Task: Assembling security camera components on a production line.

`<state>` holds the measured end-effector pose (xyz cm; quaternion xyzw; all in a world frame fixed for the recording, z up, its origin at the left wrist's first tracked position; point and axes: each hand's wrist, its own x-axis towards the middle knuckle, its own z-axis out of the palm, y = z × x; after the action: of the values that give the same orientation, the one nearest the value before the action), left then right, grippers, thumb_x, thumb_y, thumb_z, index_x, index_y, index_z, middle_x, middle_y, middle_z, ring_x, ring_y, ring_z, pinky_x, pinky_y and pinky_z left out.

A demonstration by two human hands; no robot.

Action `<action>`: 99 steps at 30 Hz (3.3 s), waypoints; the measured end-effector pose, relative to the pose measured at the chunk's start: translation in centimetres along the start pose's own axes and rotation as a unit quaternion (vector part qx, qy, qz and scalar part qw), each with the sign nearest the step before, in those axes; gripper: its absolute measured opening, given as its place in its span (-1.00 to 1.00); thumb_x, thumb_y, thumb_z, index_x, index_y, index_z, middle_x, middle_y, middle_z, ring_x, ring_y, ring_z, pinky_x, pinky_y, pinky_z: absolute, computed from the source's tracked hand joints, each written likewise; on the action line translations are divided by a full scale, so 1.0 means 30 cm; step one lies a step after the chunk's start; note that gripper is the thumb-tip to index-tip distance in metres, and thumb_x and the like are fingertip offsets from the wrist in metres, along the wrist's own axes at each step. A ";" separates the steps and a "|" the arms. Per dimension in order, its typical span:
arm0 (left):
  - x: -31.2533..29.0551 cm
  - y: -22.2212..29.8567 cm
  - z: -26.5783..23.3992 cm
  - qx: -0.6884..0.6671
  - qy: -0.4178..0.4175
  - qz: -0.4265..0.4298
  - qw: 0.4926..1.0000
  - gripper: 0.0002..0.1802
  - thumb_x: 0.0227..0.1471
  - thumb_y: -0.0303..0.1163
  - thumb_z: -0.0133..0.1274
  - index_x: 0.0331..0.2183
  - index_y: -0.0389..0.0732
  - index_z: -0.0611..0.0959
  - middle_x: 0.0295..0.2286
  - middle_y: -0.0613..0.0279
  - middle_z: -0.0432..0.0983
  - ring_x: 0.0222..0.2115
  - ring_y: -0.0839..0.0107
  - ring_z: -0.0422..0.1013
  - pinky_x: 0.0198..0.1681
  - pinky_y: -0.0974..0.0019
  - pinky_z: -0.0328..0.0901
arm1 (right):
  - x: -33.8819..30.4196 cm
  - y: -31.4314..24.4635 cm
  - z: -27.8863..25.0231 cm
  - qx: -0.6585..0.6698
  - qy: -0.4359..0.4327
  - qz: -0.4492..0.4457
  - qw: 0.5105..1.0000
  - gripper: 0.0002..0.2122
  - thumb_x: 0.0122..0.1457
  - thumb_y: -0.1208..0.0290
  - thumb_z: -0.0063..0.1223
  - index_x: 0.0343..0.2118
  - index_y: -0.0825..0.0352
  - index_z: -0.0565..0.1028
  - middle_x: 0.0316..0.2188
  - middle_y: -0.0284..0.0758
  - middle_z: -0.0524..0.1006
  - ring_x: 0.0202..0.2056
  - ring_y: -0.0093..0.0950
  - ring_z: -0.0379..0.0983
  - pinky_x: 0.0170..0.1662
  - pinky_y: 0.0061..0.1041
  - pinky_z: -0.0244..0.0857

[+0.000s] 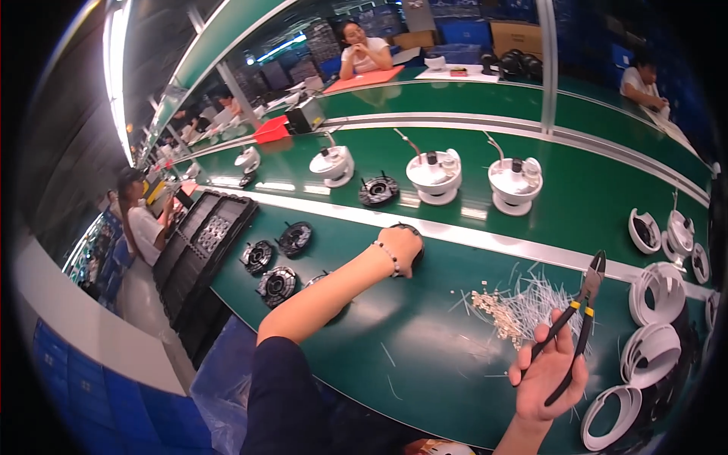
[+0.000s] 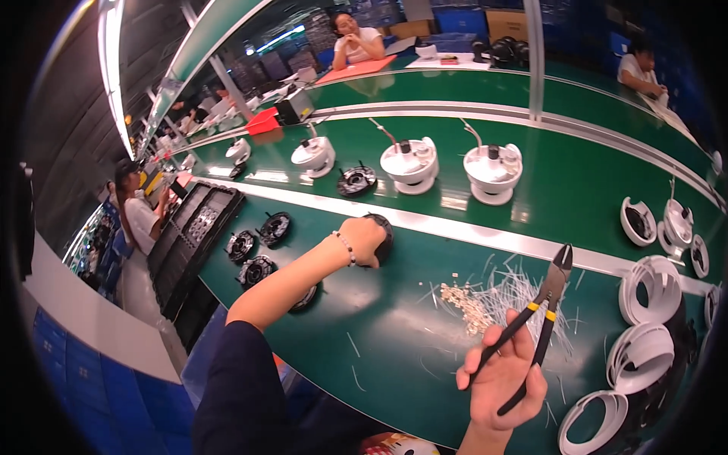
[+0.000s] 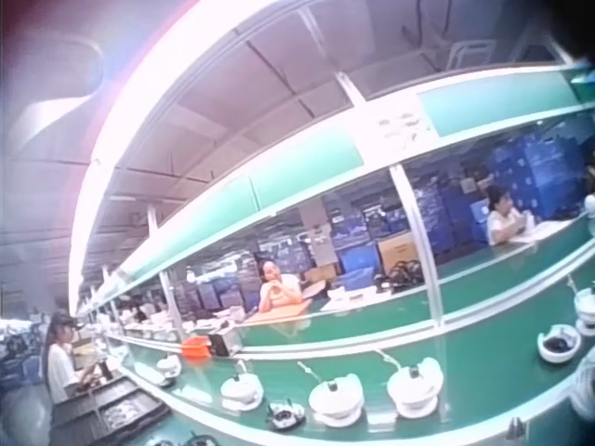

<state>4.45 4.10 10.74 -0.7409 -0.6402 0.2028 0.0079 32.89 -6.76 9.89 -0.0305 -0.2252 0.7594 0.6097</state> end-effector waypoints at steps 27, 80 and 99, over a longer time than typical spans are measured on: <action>0.350 0.538 -0.098 -0.887 0.048 0.162 0.430 -0.47 -0.30 -0.66 -0.23 -0.14 -0.22 0.26 -0.31 0.18 0.33 -0.38 0.38 0.36 -0.43 0.22 0.40 | 0.053 -0.065 -0.107 -0.065 -0.063 0.121 0.988 -0.45 0.09 0.10 -0.40 0.06 0.41 0.03 -0.06 -0.12 0.25 -0.19 -0.35 0.31 -0.22 -0.38 0.23; 0.006 0.219 -0.157 -0.755 0.069 0.244 0.606 -0.19 -0.43 -0.67 -0.21 0.03 -0.21 0.11 -0.14 0.12 0.25 -0.25 0.27 0.35 -0.57 0.36 0.44 | 0.055 -0.038 -0.085 -0.248 0.027 0.175 0.952 -0.56 0.13 0.23 -0.32 0.02 0.40 0.12 -0.15 -0.17 0.33 -0.32 -0.43 0.36 -0.38 -0.50 0.33; 0.020 0.268 -0.143 -0.745 0.060 0.248 0.617 -0.18 -0.40 -0.70 -0.28 0.05 -0.18 0.07 -0.11 0.12 0.20 -0.25 0.29 0.34 -0.52 0.35 0.44 | 0.057 -0.037 -0.083 -0.178 0.062 0.147 0.971 -0.70 0.12 0.34 -0.26 -0.13 0.41 0.24 -0.40 -0.26 0.40 -0.58 -0.58 0.34 -0.61 -0.68 0.25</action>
<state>13.44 4.31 12.33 -0.6335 -0.3620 -0.3944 -0.5587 34.27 -4.23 8.47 -0.2186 -0.3118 0.7851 0.4884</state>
